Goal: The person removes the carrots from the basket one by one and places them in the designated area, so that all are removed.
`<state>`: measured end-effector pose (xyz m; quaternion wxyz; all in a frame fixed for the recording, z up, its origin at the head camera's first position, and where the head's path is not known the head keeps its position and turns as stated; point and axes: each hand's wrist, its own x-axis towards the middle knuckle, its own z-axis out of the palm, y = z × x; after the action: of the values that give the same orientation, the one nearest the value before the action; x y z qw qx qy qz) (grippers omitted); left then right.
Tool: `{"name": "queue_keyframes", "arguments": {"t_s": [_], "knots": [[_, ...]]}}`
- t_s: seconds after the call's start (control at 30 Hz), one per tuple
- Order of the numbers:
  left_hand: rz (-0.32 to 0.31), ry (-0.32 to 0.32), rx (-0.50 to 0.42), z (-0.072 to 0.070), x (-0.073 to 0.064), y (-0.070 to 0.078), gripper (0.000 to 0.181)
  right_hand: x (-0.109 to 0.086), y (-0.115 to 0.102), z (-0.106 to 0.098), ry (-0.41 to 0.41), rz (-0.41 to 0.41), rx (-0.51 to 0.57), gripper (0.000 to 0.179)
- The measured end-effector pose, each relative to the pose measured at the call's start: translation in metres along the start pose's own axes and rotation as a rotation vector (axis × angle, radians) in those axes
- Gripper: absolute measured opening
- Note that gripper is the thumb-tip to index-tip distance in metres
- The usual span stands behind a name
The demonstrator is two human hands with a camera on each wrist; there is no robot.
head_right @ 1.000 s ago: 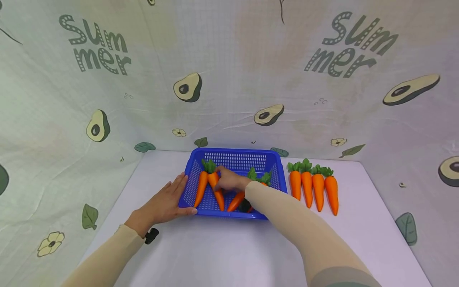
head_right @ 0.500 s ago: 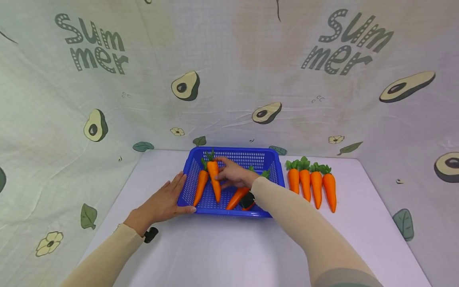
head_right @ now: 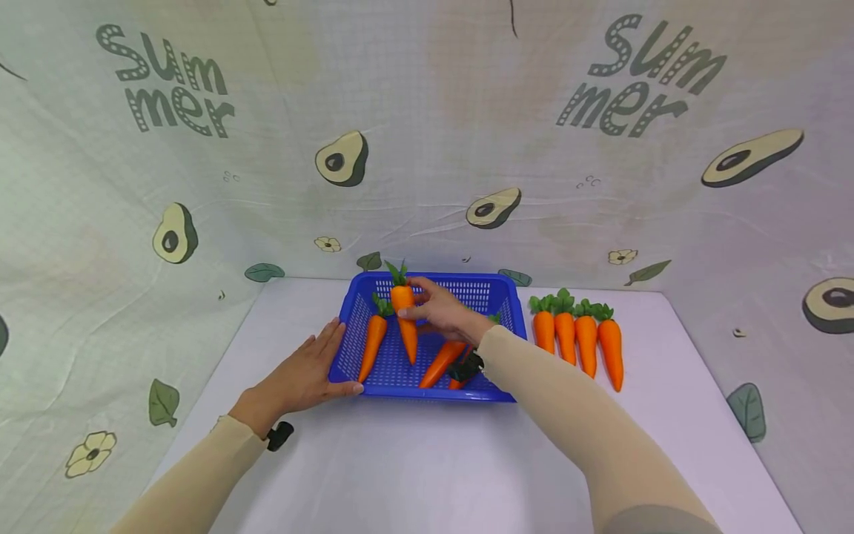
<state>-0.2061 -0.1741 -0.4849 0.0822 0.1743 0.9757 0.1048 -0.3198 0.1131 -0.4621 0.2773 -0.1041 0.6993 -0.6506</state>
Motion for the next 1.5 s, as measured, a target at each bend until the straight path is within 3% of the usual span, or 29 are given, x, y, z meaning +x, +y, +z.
{"name": "queue_keyframes", "arguments": {"t_s": [0.27, 0.53, 0.67, 1.5], "knots": [[-0.013, -0.004, -0.012, -0.002, -0.004, -0.002, 0.133, -0.015, -0.007, -0.014, 0.041, -0.05, -0.025, 0.081], [-0.011, 0.002, -0.012, -0.003, -0.007, -0.002, 0.133, -0.035, -0.011, -0.023, 0.088, -0.081, -0.209, 0.081], [-0.003, 0.016, -0.019, -0.003, -0.006, -0.002, 0.132, -0.045, -0.013, -0.03, 0.1, -0.088, -0.249, 0.082], [0.011, 0.002, -0.026, -0.003, -0.005, 0.002, 0.132, -0.103, -0.015, -0.086, 0.232, -0.128, -0.279, 0.08]]}}
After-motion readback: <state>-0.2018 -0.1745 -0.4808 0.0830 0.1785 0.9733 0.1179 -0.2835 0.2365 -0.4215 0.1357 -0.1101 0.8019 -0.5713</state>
